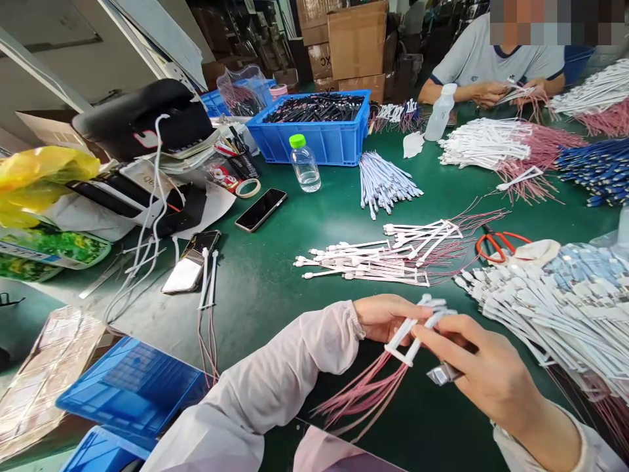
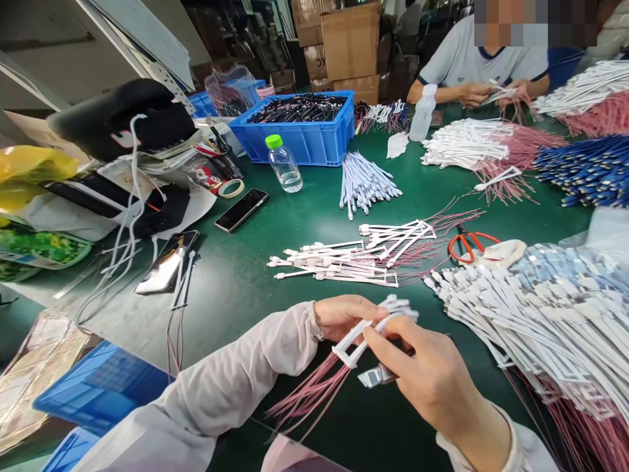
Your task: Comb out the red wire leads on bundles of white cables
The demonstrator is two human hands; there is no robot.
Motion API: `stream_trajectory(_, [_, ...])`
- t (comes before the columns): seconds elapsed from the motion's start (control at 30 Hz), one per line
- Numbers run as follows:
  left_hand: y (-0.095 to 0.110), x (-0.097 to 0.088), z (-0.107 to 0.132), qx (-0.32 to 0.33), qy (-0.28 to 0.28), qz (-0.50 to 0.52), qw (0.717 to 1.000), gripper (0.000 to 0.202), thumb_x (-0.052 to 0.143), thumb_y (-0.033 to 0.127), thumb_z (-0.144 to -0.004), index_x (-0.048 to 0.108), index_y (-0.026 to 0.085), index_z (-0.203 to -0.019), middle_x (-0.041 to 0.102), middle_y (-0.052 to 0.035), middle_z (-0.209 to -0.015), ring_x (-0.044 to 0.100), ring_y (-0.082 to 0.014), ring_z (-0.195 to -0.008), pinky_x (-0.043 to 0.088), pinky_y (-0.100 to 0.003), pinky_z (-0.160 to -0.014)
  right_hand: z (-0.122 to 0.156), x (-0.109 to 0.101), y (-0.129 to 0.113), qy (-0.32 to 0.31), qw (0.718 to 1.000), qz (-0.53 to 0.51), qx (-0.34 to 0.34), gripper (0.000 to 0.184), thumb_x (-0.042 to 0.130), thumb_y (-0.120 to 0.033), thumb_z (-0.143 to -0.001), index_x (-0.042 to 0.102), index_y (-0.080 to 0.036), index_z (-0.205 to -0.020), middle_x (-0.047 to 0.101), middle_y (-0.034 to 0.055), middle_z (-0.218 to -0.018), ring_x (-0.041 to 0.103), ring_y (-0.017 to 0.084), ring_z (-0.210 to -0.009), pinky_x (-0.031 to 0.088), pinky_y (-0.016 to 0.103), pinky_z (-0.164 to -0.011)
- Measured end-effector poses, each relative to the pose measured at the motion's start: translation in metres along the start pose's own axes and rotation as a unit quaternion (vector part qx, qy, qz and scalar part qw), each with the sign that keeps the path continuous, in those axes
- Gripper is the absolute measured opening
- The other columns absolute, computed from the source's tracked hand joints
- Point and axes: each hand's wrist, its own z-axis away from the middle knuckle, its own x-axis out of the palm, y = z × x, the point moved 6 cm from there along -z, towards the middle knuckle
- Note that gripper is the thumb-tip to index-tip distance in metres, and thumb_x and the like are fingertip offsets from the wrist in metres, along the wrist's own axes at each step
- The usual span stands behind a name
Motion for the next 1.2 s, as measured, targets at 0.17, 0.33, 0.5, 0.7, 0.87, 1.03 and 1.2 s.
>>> stream_trajectory(0.17, [0.03, -0.015, 0.015, 0.178, 0.129, 0.028, 0.975, 0.039, 0.079, 0.042, -0.062, 0.071, 0.011, -0.084, 0.06, -0.0006, -0.062, 0.05, -0.006, -0.053, 0.037, -0.019, -0.053, 0.003, 0.001, 0.026, 0.066, 0.974, -0.084, 0.199, 0.03, 0.05, -0.012, -0.09, 0.061, -0.027, -0.113, 0.061, 0.0069, -0.103, 0.053, 0.012, -0.059, 0.043, 0.027, -0.058])
stream_trajectory(0.33, [0.045, -0.015, 0.024, 0.292, 0.229, -0.107, 0.922, 0.04, 0.073, 0.046, -0.067, 0.07, 0.01, -0.083, 0.06, -0.0013, -0.062, 0.05, -0.0079, -0.055, 0.033, -0.021, -0.05, 0.017, 0.046, 0.045, -0.053, 0.799, -0.359, 0.479, 0.033, 0.054, -0.05, -0.088, 0.063, -0.019, -0.095, 0.061, 0.0047, -0.069, 0.033, 0.009, -0.04, 0.026, 0.025, -0.038])
stream_trajectory(0.5, [0.05, -0.022, 0.029, 0.315, 0.232, -0.042, 0.92, 0.039, 0.074, 0.04, -0.066, 0.066, 0.016, -0.095, 0.061, 0.0, -0.075, 0.048, -0.0054, -0.053, 0.028, -0.018, -0.046, 0.025, 0.07, 0.034, -0.087, 0.679, -0.459, 0.567, 0.048, 0.063, -0.061, -0.075, 0.066, -0.014, -0.078, 0.062, 0.0065, -0.064, 0.025, 0.006, -0.038, 0.014, 0.024, -0.038])
stream_trajectory(0.7, [0.061, -0.026, 0.036, 0.348, 0.232, -0.108, 0.902, 0.032, 0.072, 0.035, -0.07, 0.068, 0.012, -0.091, 0.064, -0.0046, -0.084, 0.052, -0.0081, -0.065, 0.038, -0.02, -0.057, 0.026, 0.071, 0.029, -0.094, 0.657, -0.471, 0.581, 0.05, 0.065, -0.062, -0.071, 0.067, -0.013, -0.078, 0.066, 0.0096, -0.067, 0.025, 0.005, -0.036, 0.012, 0.024, -0.038])
stream_trajectory(0.87, [0.063, -0.028, 0.038, 0.41, 0.247, -0.094, 0.873, 0.03, 0.074, 0.034, -0.068, 0.07, 0.012, -0.089, 0.068, -0.0065, -0.089, 0.059, -0.0165, -0.086, 0.044, -0.028, -0.084, 0.024, 0.069, 0.028, -0.098, 0.652, -0.48, 0.579, 0.049, 0.066, -0.06, -0.073, 0.067, -0.011, -0.08, 0.064, 0.0079, -0.061, 0.023, 0.004, -0.036, 0.012, 0.023, -0.039])
stream_trajectory(1.03, [0.061, -0.031, 0.034, 0.404, 0.23, -0.077, 0.882, 0.032, 0.075, 0.036, -0.067, 0.071, 0.014, -0.09, 0.069, -0.0057, -0.089, 0.06, -0.0158, -0.082, 0.044, -0.028, -0.083, 0.025, 0.069, 0.028, -0.09, 0.652, -0.468, 0.59, 0.049, 0.067, -0.059, -0.071, 0.067, -0.011, -0.082, 0.058, 0.0042, -0.051, 0.024, 0.005, -0.036, 0.011, 0.024, -0.039])
stream_trajectory(1.2, [0.061, -0.028, 0.034, 0.385, 0.213, -0.075, 0.895, 0.035, 0.074, 0.041, -0.068, 0.071, 0.014, -0.089, 0.068, -0.0062, -0.088, 0.059, -0.0157, -0.08, 0.043, -0.027, -0.076, 0.026, 0.07, 0.027, -0.096, 0.649, -0.477, 0.584, 0.047, 0.065, -0.058, -0.074, 0.068, -0.012, -0.085, 0.06, 0.0044, -0.052, 0.023, 0.004, -0.035, 0.01, 0.024, -0.039])
